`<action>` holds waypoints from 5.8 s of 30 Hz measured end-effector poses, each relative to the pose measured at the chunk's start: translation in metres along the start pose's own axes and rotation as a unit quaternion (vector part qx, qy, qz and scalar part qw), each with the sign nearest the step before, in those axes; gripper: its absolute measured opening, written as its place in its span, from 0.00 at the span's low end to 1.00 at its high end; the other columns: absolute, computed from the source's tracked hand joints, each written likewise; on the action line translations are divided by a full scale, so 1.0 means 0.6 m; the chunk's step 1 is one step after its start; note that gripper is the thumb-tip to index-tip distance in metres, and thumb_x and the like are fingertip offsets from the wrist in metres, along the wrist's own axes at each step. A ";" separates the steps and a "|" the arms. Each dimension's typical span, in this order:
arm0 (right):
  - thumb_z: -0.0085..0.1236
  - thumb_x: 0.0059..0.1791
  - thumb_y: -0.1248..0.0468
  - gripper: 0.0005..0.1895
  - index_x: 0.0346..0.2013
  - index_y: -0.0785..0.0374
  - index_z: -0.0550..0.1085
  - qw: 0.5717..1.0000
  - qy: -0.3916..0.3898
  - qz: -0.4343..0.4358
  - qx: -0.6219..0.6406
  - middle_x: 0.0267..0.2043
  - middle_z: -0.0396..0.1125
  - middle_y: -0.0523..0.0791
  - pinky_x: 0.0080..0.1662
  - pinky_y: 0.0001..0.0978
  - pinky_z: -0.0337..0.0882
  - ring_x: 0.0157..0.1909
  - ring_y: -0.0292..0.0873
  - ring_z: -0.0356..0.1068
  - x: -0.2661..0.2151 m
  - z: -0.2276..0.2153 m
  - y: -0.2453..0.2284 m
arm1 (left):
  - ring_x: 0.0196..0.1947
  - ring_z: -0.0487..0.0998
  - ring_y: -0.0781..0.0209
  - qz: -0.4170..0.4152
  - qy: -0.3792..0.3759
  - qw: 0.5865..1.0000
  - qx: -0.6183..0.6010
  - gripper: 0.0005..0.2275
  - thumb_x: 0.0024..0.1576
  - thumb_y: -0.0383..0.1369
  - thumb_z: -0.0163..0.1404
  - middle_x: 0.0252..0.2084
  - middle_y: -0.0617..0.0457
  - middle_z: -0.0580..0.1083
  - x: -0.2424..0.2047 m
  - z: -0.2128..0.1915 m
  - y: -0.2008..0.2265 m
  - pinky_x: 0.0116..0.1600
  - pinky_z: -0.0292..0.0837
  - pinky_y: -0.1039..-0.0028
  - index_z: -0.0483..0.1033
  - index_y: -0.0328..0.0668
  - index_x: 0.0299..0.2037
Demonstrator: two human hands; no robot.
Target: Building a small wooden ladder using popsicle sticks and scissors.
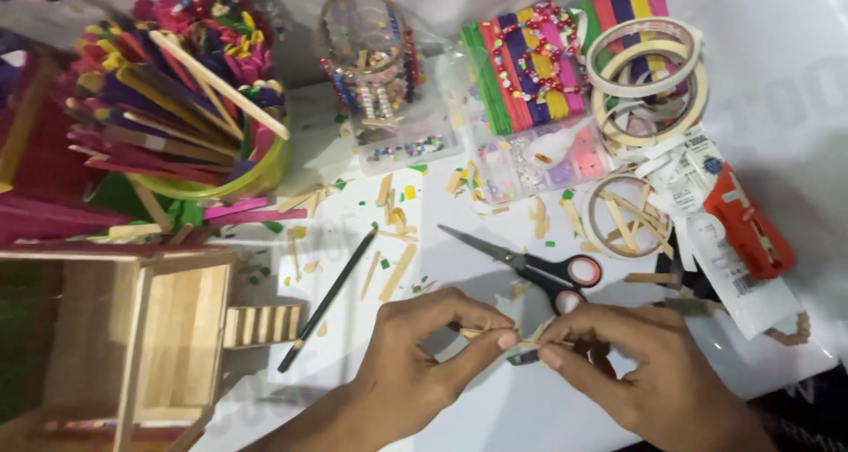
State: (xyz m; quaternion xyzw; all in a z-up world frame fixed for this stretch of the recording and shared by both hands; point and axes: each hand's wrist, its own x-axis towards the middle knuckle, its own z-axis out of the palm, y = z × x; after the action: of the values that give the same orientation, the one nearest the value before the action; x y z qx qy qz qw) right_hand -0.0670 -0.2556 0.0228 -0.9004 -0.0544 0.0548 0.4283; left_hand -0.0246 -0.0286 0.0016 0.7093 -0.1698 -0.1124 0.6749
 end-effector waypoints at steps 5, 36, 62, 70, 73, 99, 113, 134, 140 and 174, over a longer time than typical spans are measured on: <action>0.67 0.41 0.64 0.04 0.30 0.57 0.84 0.998 0.055 -0.003 -0.028 0.27 0.79 0.37 0.40 0.24 0.73 0.30 0.33 0.74 -0.031 -0.038 0.035 | 0.44 0.84 0.59 0.111 -0.021 0.993 0.034 0.12 0.61 0.39 0.53 0.43 0.51 0.81 -0.006 -0.003 0.038 0.54 0.78 0.72 0.80 0.39 0.44; 0.69 0.52 0.72 0.16 0.55 0.65 0.81 0.942 0.159 -0.016 -0.294 0.45 0.73 0.50 0.34 0.32 0.72 0.36 0.42 0.70 -0.039 -0.103 0.134 | 0.32 0.78 0.59 0.246 -0.020 0.861 0.444 0.03 0.58 0.29 0.57 0.32 0.59 0.78 -0.093 -0.088 -0.028 0.41 0.72 0.68 0.79 0.49 0.32; 0.56 0.50 0.56 0.18 0.54 0.35 0.79 0.886 0.032 0.129 -0.445 0.53 0.75 0.31 0.44 0.40 0.74 0.47 0.39 0.74 0.023 -0.109 0.152 | 0.38 0.75 0.53 0.170 -0.057 0.841 0.510 0.09 0.60 0.29 0.44 0.39 0.51 0.75 -0.135 -0.118 -0.049 0.48 0.67 0.60 0.80 0.47 0.39; 0.59 0.54 0.61 0.11 0.50 0.52 0.82 0.911 0.094 0.093 -0.390 0.39 0.74 0.37 0.38 0.36 0.68 0.30 0.39 0.71 0.006 -0.111 0.159 | 0.36 0.74 0.53 0.154 -0.047 0.847 0.507 0.08 0.60 0.29 0.44 0.37 0.50 0.75 -0.122 -0.108 -0.040 0.47 0.69 0.64 0.78 0.41 0.38; 0.59 0.55 0.61 0.10 0.51 0.54 0.82 0.916 0.127 0.151 -0.350 0.45 0.74 0.46 0.46 0.39 0.69 0.33 0.46 0.72 0.002 -0.110 0.160 | 0.34 0.77 0.58 0.190 0.001 0.842 0.505 0.07 0.61 0.21 0.48 0.36 0.50 0.76 -0.122 -0.114 -0.030 0.46 0.73 0.65 0.80 0.38 0.41; 0.64 0.52 0.69 0.02 0.36 0.58 0.80 0.875 0.117 -0.311 -0.352 0.37 0.75 0.40 0.31 0.29 0.65 0.29 0.38 0.67 0.048 0.067 -0.027 | 0.44 0.76 0.62 -0.071 -0.067 0.884 0.458 0.06 0.56 0.36 0.53 0.47 0.64 0.72 -0.156 -0.112 -0.061 0.46 0.76 0.68 0.77 0.62 0.42; 0.62 0.50 0.58 0.11 0.44 0.57 0.81 0.922 -0.018 -0.227 -0.312 0.41 0.76 0.38 0.43 0.36 0.72 0.39 0.42 0.73 0.086 -0.015 -0.015 | 0.37 0.84 0.69 -0.161 0.047 0.986 0.005 0.05 0.52 0.29 0.64 0.35 0.56 0.84 -0.067 -0.088 -0.021 0.49 0.78 0.80 0.84 0.43 0.37; 0.59 0.50 0.66 0.05 0.39 0.63 0.77 0.867 -0.051 -0.310 -0.385 0.49 0.74 0.47 0.49 0.47 0.72 0.46 0.50 0.73 0.024 -0.031 0.034 | 0.38 0.88 0.64 -0.029 0.015 0.999 -0.007 0.05 0.59 0.28 0.55 0.37 0.51 0.84 -0.045 -0.098 -0.050 0.50 0.84 0.78 0.81 0.36 0.41; 0.55 0.50 0.61 0.19 0.56 0.52 0.75 0.917 -0.054 -0.160 -0.360 0.55 0.67 0.39 0.57 0.43 0.69 0.56 0.48 0.68 0.038 -0.013 0.071 | 0.38 0.87 0.66 -0.006 0.029 0.999 0.037 0.05 0.60 0.29 0.53 0.39 0.54 0.84 -0.046 -0.100 -0.057 0.51 0.83 0.78 0.82 0.38 0.40; 0.54 0.50 0.61 0.18 0.55 0.55 0.76 0.898 -0.046 -0.225 -0.374 0.50 0.71 0.43 0.50 0.38 0.71 0.48 0.46 0.71 0.081 -0.006 -0.003 | 0.38 0.81 0.44 0.286 -0.036 0.951 0.114 0.07 0.64 0.21 0.46 0.44 0.35 0.78 -0.046 -0.109 -0.043 0.47 0.78 0.57 0.74 0.22 0.47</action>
State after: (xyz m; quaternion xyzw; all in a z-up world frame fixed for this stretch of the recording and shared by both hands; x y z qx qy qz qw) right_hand -0.0186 -0.2499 0.0240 -0.9545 -0.2915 -0.0263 0.0577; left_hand -0.0221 0.0431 -0.0220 0.6986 -0.4017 0.0799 0.5867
